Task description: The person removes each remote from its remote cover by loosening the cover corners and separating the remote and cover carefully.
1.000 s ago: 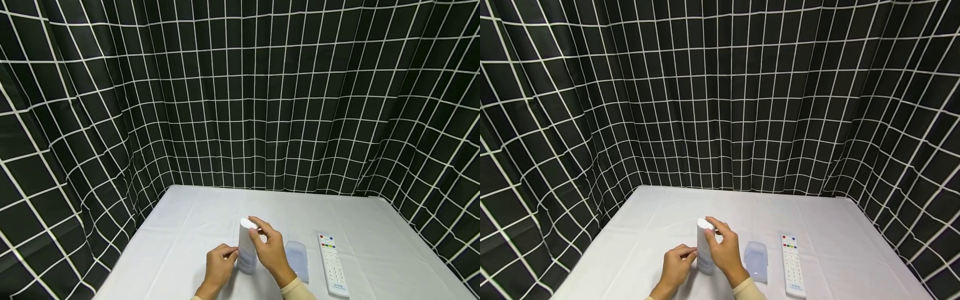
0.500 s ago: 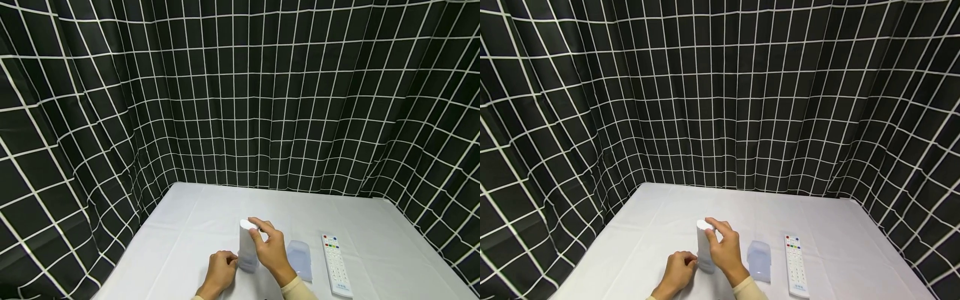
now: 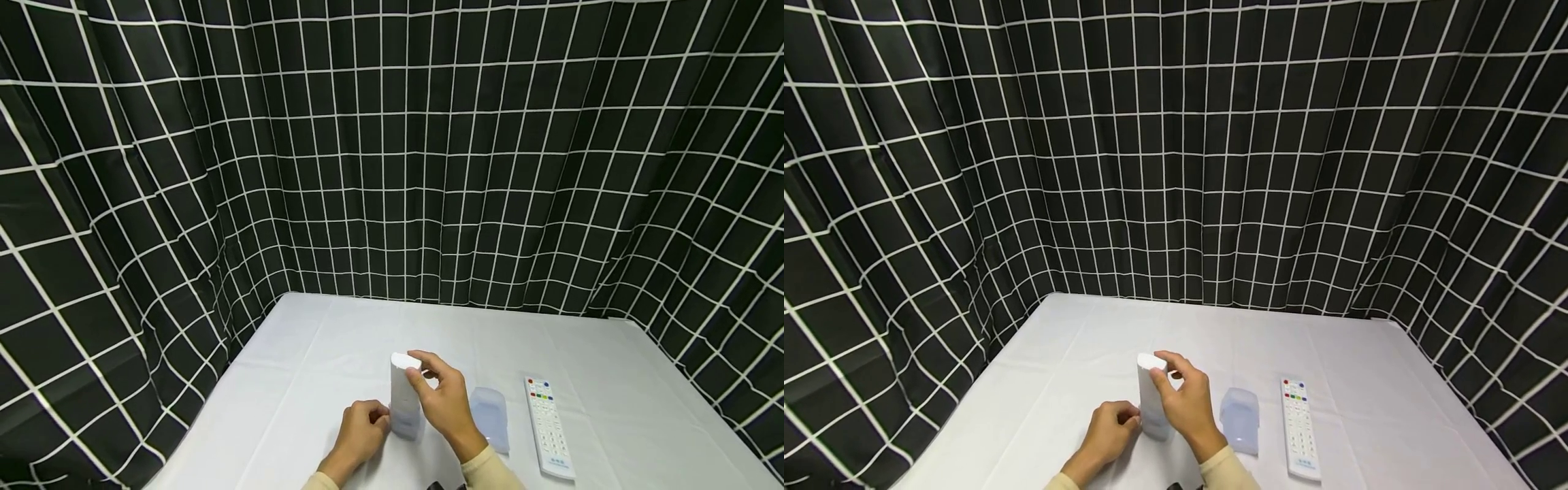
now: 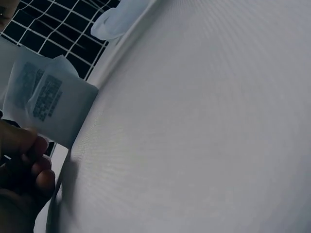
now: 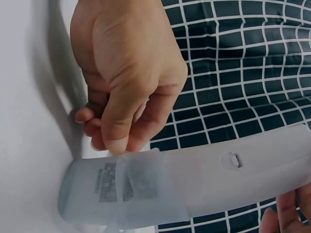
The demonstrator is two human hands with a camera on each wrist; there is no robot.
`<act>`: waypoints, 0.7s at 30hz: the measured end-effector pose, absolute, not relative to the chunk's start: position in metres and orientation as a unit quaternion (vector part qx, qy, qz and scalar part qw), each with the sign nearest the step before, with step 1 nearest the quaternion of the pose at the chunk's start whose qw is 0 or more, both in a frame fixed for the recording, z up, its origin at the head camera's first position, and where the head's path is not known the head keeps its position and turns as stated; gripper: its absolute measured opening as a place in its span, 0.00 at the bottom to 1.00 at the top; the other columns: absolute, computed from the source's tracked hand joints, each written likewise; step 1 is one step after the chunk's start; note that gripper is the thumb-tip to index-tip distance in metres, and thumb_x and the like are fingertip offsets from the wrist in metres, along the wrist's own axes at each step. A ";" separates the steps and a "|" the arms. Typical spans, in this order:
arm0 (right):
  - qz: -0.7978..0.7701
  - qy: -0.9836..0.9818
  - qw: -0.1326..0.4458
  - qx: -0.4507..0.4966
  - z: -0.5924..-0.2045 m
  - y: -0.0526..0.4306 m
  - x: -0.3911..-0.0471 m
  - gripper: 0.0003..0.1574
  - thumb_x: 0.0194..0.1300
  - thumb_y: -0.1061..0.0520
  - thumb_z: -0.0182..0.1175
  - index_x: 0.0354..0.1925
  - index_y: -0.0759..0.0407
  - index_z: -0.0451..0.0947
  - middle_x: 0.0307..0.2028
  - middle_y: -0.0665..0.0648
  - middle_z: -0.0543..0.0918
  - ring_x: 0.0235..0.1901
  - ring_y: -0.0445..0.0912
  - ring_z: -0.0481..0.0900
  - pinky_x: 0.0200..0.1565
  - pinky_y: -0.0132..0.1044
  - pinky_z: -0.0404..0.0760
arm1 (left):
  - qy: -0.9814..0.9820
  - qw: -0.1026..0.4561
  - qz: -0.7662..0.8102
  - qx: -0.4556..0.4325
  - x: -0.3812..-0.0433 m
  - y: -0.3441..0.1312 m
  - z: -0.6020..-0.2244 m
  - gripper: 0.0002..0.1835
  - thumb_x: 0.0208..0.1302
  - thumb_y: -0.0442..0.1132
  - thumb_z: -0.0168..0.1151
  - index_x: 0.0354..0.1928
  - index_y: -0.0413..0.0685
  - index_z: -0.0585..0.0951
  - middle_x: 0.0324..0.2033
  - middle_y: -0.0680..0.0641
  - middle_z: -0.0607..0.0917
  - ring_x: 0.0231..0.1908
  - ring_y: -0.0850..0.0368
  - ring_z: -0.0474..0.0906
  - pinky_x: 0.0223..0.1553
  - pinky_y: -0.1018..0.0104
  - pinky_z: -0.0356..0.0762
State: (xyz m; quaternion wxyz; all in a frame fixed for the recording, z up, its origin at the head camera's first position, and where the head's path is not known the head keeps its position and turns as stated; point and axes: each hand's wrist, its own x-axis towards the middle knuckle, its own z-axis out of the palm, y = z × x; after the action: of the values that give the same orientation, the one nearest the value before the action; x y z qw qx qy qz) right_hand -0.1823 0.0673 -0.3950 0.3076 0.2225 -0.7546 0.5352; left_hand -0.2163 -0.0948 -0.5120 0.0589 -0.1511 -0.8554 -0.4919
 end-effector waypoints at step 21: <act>0.581 -0.708 0.292 0.276 -0.427 0.079 -0.203 0.16 0.60 0.69 0.64 0.48 0.65 0.81 0.35 0.54 0.80 0.32 0.45 0.73 0.34 0.36 0.76 | -0.699 -0.077 -0.697 -0.141 -0.219 -0.094 -0.493 0.24 0.53 0.22 0.56 0.55 0.29 0.77 0.22 0.38 0.84 0.20 0.54 0.80 0.25 0.64 0.81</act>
State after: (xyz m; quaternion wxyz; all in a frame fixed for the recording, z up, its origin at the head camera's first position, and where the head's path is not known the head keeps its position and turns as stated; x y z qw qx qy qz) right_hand -0.2031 0.0787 -0.4268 0.2922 0.2755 -0.7080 0.5809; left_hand -0.2188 -0.0938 -0.4928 -0.0770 -0.1414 -0.6989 -0.6969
